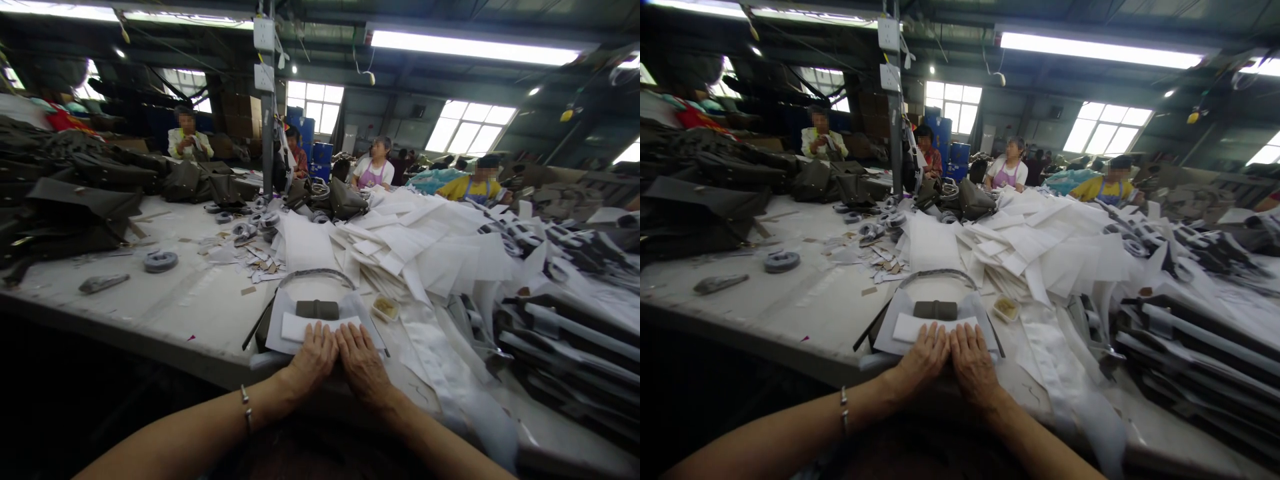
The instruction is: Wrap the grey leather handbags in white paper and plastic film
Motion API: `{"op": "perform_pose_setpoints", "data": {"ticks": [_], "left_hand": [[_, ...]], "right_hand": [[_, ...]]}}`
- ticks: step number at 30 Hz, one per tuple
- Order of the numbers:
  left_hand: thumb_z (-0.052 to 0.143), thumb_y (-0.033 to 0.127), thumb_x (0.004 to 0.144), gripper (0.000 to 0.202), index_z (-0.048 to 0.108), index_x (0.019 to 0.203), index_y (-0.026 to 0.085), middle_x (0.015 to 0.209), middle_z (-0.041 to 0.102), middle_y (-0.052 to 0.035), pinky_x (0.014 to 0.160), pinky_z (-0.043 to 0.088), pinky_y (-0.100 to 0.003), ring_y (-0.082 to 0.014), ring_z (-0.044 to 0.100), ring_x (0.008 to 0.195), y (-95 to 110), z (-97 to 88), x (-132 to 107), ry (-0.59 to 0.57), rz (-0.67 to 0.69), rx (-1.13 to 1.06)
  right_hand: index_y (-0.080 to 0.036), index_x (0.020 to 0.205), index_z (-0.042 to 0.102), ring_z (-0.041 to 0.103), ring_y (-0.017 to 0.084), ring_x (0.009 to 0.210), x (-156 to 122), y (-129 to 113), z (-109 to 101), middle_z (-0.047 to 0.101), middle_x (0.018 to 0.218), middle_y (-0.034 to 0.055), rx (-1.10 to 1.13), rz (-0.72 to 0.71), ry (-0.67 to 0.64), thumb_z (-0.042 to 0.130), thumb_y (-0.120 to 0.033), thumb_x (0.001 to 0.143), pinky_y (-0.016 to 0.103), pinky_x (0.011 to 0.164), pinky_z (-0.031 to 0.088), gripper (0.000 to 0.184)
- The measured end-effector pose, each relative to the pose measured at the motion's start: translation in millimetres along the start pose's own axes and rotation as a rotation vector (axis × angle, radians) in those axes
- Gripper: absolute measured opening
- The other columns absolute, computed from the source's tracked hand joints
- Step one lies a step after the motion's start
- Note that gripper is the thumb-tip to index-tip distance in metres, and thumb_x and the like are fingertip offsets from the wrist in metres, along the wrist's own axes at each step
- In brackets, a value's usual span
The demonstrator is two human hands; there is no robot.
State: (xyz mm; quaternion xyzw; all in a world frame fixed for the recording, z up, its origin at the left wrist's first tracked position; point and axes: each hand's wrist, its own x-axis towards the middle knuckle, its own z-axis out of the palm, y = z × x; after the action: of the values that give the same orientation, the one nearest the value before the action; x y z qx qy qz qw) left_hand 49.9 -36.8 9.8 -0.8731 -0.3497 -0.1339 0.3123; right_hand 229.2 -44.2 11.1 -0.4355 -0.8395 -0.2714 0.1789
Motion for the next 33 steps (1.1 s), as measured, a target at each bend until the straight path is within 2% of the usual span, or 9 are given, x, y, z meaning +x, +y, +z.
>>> {"op": "perform_pose_setpoints", "data": {"ticks": [6, 11, 15, 19, 23, 26, 30, 33], "left_hand": [[0.042, 0.013, 0.095, 0.035, 0.054, 0.127, 0.005, 0.119, 0.065, -0.0209, 0.091, 0.048, -0.048, -0.0332, 0.063, 0.113, -5.6, 1.6, 1.5, -0.007, -0.017, -0.055], [0.04, 0.011, 0.095, 0.035, 0.053, 0.127, 0.008, 0.118, 0.066, -0.0166, 0.092, 0.047, -0.043, -0.0287, 0.065, 0.107, -19.8, -2.8, -14.0, 0.075, -0.013, -0.108], [0.037, 0.01, 0.095, 0.036, 0.052, 0.128, 0.008, 0.119, 0.065, -0.0168, 0.093, 0.045, -0.042, -0.0277, 0.063, 0.109, -30.8, -5.1, -27.6, 0.077, 0.027, -0.124], [0.036, 0.009, 0.094, 0.04, 0.052, 0.13, 0.008, 0.119, 0.065, -0.0171, 0.097, 0.043, -0.044, -0.0276, 0.061, 0.113, -37.3, -2.2, -32.5, 0.09, 0.012, -0.103], [0.039, 0.012, 0.094, 0.04, 0.052, 0.132, 0.011, 0.121, 0.065, -0.0144, 0.105, 0.038, -0.044, -0.0261, 0.059, 0.117, -41.9, -8.1, -28.7, 0.093, -0.097, -0.145], [0.037, 0.009, 0.095, 0.037, 0.054, 0.128, 0.011, 0.119, 0.066, -0.0141, 0.102, 0.041, -0.042, -0.0244, 0.061, 0.112, -43.2, -13.4, -25.7, 0.144, -0.132, -0.141], [0.037, 0.009, 0.097, 0.033, 0.056, 0.124, 0.012, 0.115, 0.067, -0.0133, 0.096, 0.047, -0.038, -0.023, 0.063, 0.108, -40.1, -12.4, -27.9, 0.189, -0.116, -0.179], [0.033, 0.012, 0.1, 0.033, 0.059, 0.119, 0.014, 0.114, 0.067, -0.0116, 0.095, 0.048, -0.037, -0.0229, 0.062, 0.112, -36.9, -11.2, -31.4, 0.245, -0.138, -0.22]], "right_hand": [[-0.012, 0.129, 0.057, 0.05, 0.029, 0.124, 5.3, -4.6, -7.1, 0.063, 0.128, 0.0116, 0.029, 0.045, 0.041, 0.047, -0.011, 0.09, 0.048, 0.111, 0.033, 0.04], [-0.015, 0.134, 0.055, 0.052, 0.025, 0.121, 9.0, -16.9, -20.0, 0.065, 0.126, 0.0077, 0.068, 0.042, 0.133, 0.039, -0.013, 0.096, 0.044, 0.111, 0.031, 0.041], [-0.014, 0.136, 0.053, 0.054, 0.025, 0.116, 11.5, -27.3, -21.4, 0.066, 0.123, 0.0082, 0.102, 0.016, 0.17, 0.032, -0.012, 0.098, 0.044, 0.108, 0.033, 0.044], [-0.014, 0.143, 0.045, 0.058, 0.024, 0.103, 24.7, -23.3, -26.8, 0.067, 0.116, 0.0102, 0.137, -0.058, 0.088, 0.04, -0.012, 0.095, 0.039, 0.095, 0.043, 0.048], [-0.013, 0.147, 0.038, 0.059, 0.022, 0.089, 44.6, -16.4, -39.8, 0.068, 0.108, 0.0094, 0.176, -0.087, -0.028, 0.048, -0.011, 0.09, 0.034, 0.083, 0.047, 0.058], [-0.013, 0.147, 0.038, 0.059, 0.02, 0.081, 53.4, -18.0, -47.2, 0.069, 0.102, 0.0071, 0.19, -0.084, -0.088, 0.05, -0.01, 0.087, 0.032, 0.078, 0.049, 0.062], [-0.018, 0.148, 0.037, 0.062, 0.022, 0.092, 53.8, -12.1, -56.1, 0.069, 0.111, 0.006, 0.329, -0.077, -0.197, 0.054, -0.012, 0.082, 0.033, 0.085, 0.051, 0.069], [-0.022, 0.149, 0.034, 0.063, 0.022, 0.107, 51.2, 19.5, -58.0, 0.066, 0.123, 0.0061, 0.552, 0.037, -0.232, 0.055, -0.02, 0.084, 0.034, 0.093, 0.051, 0.069]]}}
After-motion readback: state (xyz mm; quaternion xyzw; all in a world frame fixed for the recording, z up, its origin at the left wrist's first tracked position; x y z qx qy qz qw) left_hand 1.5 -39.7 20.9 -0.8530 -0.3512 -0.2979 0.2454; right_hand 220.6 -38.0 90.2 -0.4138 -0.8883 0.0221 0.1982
